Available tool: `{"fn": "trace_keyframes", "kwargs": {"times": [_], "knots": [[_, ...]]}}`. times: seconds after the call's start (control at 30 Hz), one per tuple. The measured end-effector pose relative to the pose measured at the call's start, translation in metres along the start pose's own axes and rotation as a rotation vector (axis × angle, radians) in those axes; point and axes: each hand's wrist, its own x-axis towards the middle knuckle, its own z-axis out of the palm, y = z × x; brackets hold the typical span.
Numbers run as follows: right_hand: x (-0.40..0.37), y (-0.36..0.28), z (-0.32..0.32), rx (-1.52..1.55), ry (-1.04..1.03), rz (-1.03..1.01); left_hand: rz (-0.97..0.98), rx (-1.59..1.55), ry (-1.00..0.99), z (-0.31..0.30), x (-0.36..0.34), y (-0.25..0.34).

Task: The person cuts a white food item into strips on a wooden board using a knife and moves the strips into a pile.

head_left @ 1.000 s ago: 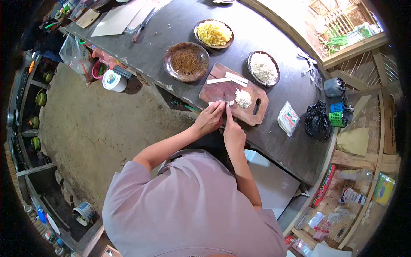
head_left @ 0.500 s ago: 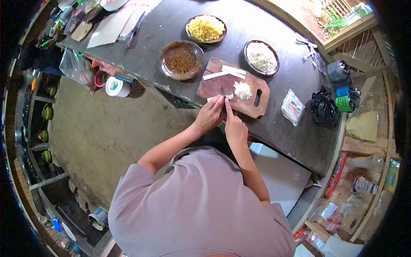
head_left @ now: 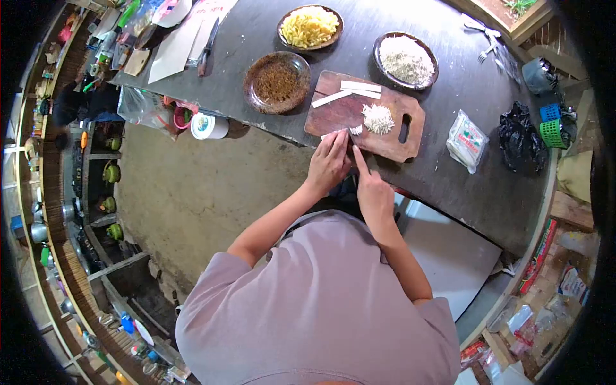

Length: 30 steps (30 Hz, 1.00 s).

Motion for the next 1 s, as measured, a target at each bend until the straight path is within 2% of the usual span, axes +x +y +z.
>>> {"fn": "trace_keyframes", "kwargs": {"times": [0.07, 0.13, 0.17, 0.3, 0.53, 0.67, 0.73, 0.77, 0.9, 1.0], "knots": [[-0.013, 0.011, 0.0, 0.031, 0.026, -0.022, -0.006, 0.007, -0.027, 0.0, 0.0, 0.0], [-0.02, 0.014, -0.005, 0.013, -0.035, -0.014, -0.016, 0.013, -0.018, -0.003, 0.0, 0.004], [-0.014, 0.011, -0.001, 0.029, 0.042, -0.035, -0.042, -0.025, -0.034, -0.005, 0.001, 0.006], [0.026, -0.003, 0.01, -0.01, 0.072, -0.058, -0.007, -0.003, 0.001, -0.001, 0.0, 0.005], [-0.02, 0.022, 0.001, 0.034, 0.03, -0.033, 0.011, 0.064, -0.012, 0.001, 0.001, 0.004], [0.01, 0.014, 0.004, 0.036, 0.008, -0.073, -0.009, 0.092, 0.03, 0.008, -0.001, 0.005], [0.026, 0.006, 0.014, 0.025, 0.092, -0.104, -0.027, 0.085, 0.063, 0.011, -0.006, 0.01], [0.028, 0.007, 0.014, 0.015, 0.067, -0.097, -0.041, 0.069, 0.059, 0.011, -0.006, 0.011], [-0.001, 0.027, 0.006, 0.073, 0.038, -0.105, -0.066, 0.064, 0.079, 0.011, -0.003, 0.011], [-0.009, 0.029, 0.005, -0.022, 0.014, -0.101, -0.067, 0.038, 0.079, 0.009, -0.001, 0.011]]}}
